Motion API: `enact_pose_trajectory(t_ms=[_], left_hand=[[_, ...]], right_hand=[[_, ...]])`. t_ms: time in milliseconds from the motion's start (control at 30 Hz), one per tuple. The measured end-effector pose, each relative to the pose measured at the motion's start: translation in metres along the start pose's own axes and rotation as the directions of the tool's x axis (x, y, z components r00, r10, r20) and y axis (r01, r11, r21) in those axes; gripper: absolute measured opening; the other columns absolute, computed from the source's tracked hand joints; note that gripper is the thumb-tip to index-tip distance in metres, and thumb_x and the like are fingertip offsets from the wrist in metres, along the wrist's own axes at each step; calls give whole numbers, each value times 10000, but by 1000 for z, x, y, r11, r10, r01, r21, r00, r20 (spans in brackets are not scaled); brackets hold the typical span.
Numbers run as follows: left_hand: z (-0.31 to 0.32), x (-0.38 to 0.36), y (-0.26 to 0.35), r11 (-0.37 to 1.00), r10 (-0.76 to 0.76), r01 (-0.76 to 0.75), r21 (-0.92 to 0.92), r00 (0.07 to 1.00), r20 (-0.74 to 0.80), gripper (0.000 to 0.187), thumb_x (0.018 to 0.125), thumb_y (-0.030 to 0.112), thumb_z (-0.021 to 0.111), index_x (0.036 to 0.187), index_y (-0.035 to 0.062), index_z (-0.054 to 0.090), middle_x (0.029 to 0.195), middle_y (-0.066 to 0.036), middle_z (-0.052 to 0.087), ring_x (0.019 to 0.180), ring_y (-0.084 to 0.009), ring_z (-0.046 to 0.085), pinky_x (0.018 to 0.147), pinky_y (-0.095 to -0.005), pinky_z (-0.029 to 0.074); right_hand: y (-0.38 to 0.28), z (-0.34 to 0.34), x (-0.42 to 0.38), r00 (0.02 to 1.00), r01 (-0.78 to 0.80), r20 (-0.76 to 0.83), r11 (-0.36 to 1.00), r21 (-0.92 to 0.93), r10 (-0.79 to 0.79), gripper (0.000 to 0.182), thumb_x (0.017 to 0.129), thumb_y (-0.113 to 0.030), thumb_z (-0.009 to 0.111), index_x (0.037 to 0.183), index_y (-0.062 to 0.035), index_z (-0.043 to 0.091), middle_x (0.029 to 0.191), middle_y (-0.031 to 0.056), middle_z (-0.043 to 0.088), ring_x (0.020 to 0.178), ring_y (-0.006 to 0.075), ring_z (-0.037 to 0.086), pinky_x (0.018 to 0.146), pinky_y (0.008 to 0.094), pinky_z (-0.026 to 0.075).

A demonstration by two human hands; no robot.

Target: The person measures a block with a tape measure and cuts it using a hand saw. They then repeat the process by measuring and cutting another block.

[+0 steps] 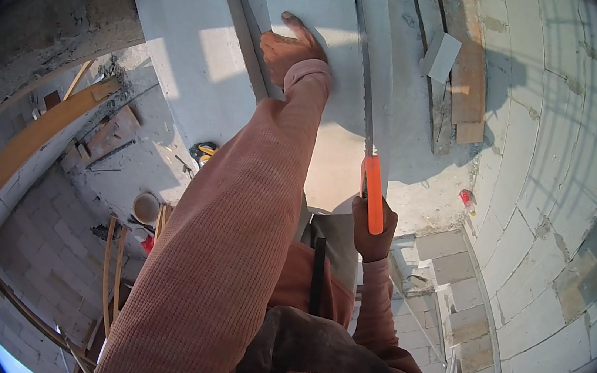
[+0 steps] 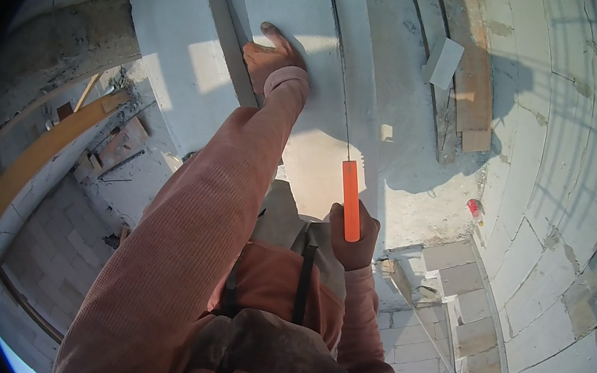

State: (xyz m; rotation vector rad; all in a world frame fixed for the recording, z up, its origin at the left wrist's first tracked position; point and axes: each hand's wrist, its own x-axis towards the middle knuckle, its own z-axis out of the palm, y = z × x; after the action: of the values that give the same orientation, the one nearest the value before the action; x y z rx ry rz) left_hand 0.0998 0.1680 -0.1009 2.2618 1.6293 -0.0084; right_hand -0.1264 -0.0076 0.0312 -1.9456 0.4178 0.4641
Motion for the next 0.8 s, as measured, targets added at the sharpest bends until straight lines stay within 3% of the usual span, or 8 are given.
enact_pose_trajectory(t_ms=[33, 100, 167, 267, 333, 533, 667, 800], left_hand=[[0, 0, -3, 1000, -1, 1, -11, 1000, 12, 565, 1005, 610, 464, 914, 58, 545, 830, -135, 608, 766, -341, 686, 680, -450, 578], [-2, -4, -5, 1000, 17, -16, -27, 1000, 13, 557, 999, 608, 480, 906, 62, 539, 828, -132, 605, 763, -341, 684, 677, -452, 572], [1, -3, -3, 998, 30, -30, -49, 999, -13, 550, 994, 605, 498, 896, 65, 531, 828, -131, 603, 757, -341, 681, 673, -454, 566], [-9, -9, 0, 994, -56, 61, -94, 997, 51, 547, 990, 607, 510, 887, 70, 525, 820, -128, 602, 752, -341, 677, 673, -455, 556], [-11, -8, 1, 994, -52, 57, -92, 997, 56, 607, 983, 645, 481, 922, 47, 558, 874, -142, 613, 803, -343, 673, 725, -473, 548], [-12, -5, -3, 992, -47, 57, -109, 995, 91, 640, 979, 667, 470, 953, 36, 569, 927, -144, 639, 869, -340, 689, 771, -477, 555], [2, 0, -11, 991, -4, 14, -132, 997, 80, 629, 986, 664, 458, 977, 42, 552, 928, -142, 642, 892, -337, 692, 791, -480, 561], [-13, -16, -8, 992, -44, 59, -113, 990, 134, 620, 993, 661, 444, 983, 48, 536, 931, -139, 640, 885, -336, 693, 800, -476, 561]], right_hand=[[-15, 11, 36, 1000, -5, -7, 999, 34, 5, 138, 878, -83, 679, 803, 4, 602, 634, 127, 597, 529, 272, 603, 561, 335, 494], [-32, 29, 114, 928, 371, 0, 923, -107, -373, 146, 865, -78, 677, 788, 3, 583, 633, 132, 581, 520, 259, 564, 563, 342, 483], [-51, 32, 122, 980, 182, -90, 982, 45, -178, 145, 856, -75, 674, 792, 3, 569, 618, 126, 555, 518, 260, 556, 560, 359, 476], [-26, 41, 106, 950, 297, -116, 954, 38, -291, 154, 861, -94, 684, 808, 0, 574, 614, 127, 561, 514, 263, 563, 558, 366, 475], [-10, 31, 71, 994, 92, -64, 994, 52, -89, 157, 871, -105, 690, 811, -6, 584, 618, 130, 576, 507, 267, 582, 553, 367, 483], [12, 9, 32, 999, 33, -40, 999, 21, -32, 151, 890, -80, 689, 808, 11, 602, 613, 98, 592, 498, 199, 567, 544, 323, 485], [-52, 41, 124, 983, 182, -40, 982, 48, -180, 171, 864, -114, 672, 807, 19, 582, 625, 161, 571, 520, 283, 559, 573, 367, 489], [-31, 45, 123, 960, 264, -110, 963, 48, -258, 203, 853, -116, 677, 780, 19, 544, 640, 163, 573, 554, 316, 588, 582, 391, 492]])
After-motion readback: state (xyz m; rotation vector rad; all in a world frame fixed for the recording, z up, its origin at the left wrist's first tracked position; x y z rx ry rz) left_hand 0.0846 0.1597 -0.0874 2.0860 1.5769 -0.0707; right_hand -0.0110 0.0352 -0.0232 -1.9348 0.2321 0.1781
